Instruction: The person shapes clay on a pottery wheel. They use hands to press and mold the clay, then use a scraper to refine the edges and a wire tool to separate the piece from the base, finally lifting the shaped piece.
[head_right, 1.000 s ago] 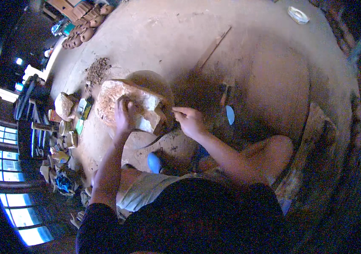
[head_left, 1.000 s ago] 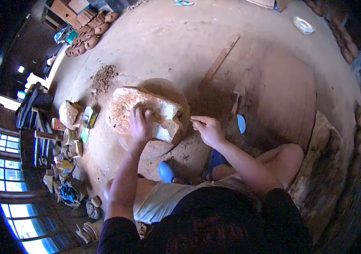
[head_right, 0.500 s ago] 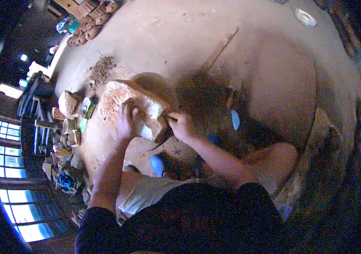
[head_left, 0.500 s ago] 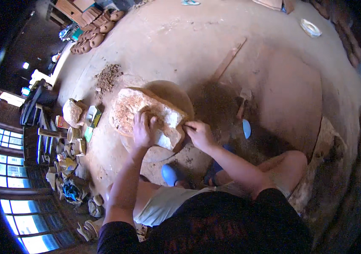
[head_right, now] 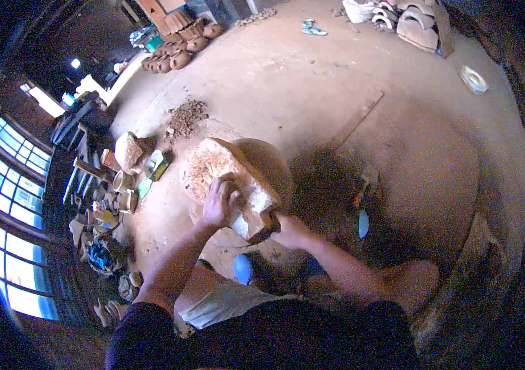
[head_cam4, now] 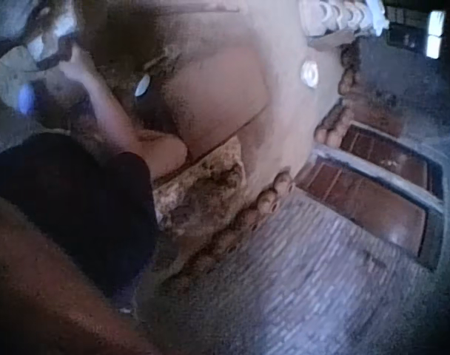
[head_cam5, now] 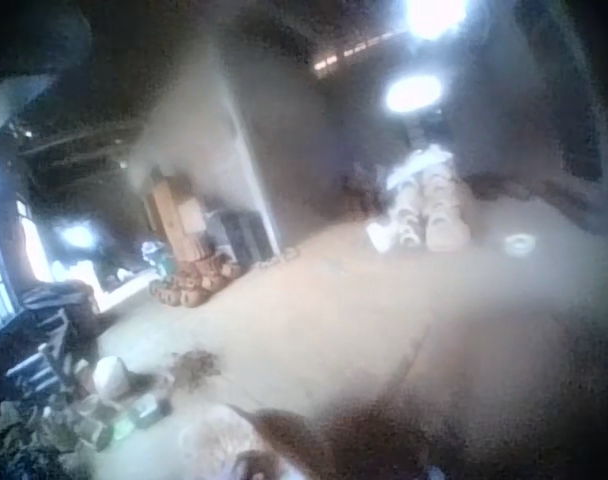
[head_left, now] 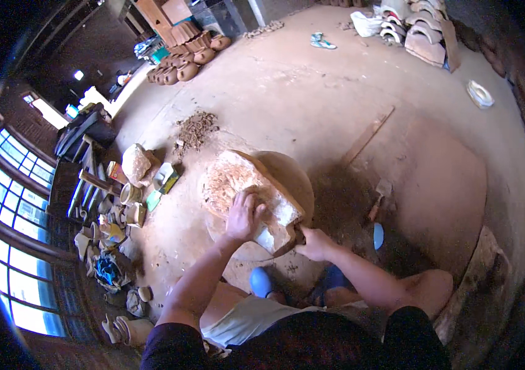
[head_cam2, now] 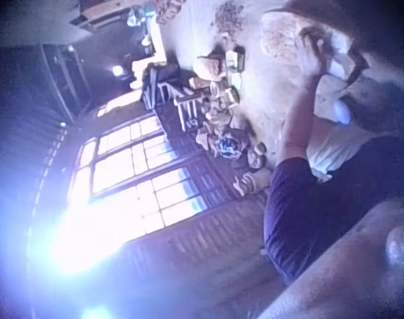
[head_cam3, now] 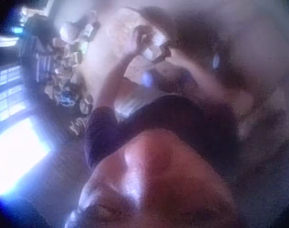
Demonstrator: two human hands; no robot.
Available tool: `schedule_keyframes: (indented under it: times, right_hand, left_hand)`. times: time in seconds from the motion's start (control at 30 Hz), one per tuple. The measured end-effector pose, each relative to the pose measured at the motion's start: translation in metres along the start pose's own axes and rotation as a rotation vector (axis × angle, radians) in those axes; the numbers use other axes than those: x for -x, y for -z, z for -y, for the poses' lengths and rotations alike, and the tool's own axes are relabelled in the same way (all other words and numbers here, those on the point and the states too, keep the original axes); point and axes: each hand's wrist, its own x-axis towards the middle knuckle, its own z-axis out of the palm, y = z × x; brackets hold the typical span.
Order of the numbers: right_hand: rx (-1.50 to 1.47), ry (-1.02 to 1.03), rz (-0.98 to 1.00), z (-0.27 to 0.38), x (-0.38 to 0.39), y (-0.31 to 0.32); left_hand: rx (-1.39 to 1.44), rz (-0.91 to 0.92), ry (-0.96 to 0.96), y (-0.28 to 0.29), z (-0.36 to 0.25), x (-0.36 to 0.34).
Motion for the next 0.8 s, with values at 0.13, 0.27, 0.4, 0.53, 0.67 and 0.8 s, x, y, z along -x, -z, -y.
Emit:
schedule_keyframes:
  times: [0.13,0.27,0.4,0.53,0.67,0.8]
  right_hand:
    - [-0.709,-0.291,0.274,0.023,-0.004,0.010]
    - [-1.284,-0.413,0.400,0.008,0.000,0.010]
    - [-1.700,-0.408,0.421,-0.002,0.002,-0.007]
    - [-1.540,-0.448,0.356,0.005,0.002,0.000]
    - [-1.085,-0.246,0.259,0.012,-0.001,-0.004]
    - [-0.200,-0.167,0.165,0.019,0.000,0.002]
  left_hand:
    - [-0.047,-0.007,-0.014,0.006,-0.003,0.002]
    - [-0.022,0.031,0.008,0.006,-0.009,-0.001]
    - [-0.030,-0.002,-0.047,0.004,0.004,0.002]
    - [0.000,-0.017,-0.073,0.004,0.002,0.003]
    - [-0.055,-0.019,-0.013,0.003,0.000,0.001]
    - [0.007,0.001,-0.019,0.014,-0.010,0.001]
